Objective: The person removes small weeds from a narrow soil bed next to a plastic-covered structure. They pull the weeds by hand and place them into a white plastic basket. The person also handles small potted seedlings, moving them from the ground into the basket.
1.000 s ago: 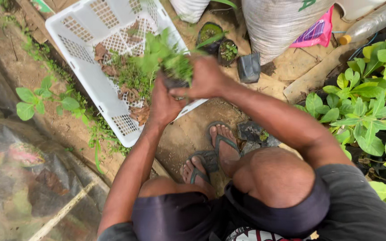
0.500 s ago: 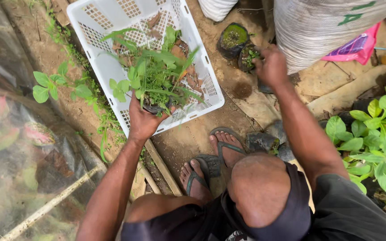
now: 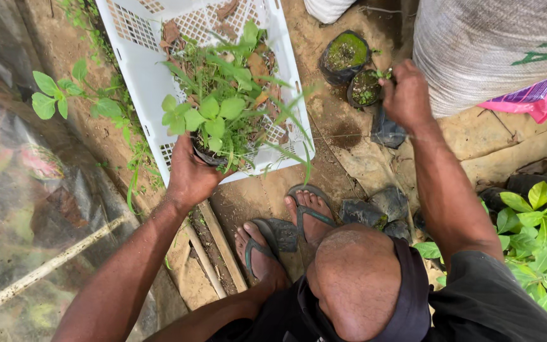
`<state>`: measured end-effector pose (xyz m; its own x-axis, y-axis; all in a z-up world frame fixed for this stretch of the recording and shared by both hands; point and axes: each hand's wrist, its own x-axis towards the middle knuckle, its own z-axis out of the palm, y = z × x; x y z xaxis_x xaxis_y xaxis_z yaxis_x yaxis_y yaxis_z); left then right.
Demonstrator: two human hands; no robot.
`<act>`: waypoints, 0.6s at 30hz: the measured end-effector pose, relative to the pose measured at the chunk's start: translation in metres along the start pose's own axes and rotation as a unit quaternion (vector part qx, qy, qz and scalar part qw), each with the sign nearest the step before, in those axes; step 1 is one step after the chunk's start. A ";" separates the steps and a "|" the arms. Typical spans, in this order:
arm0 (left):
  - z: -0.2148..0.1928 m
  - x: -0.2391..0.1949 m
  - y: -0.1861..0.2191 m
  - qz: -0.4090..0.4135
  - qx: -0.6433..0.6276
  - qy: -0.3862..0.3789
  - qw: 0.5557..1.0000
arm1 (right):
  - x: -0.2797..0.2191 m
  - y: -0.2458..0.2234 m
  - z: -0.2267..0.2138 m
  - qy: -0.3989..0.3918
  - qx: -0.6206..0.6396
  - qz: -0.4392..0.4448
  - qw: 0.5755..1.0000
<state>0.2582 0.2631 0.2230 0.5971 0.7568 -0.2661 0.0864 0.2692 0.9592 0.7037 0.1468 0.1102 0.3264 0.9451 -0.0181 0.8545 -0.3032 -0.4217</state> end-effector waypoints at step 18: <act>0.026 0.017 -0.041 -0.170 -0.351 0.080 0.917 | -0.012 -0.003 0.047 0.010 -0.098 -0.143 0.985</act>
<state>0.2857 0.2498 0.1813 0.5007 0.6212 -0.6029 -0.3228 0.7802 0.5358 0.6783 0.1423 0.0694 0.0672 0.9933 0.0941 0.9736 -0.0446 -0.2238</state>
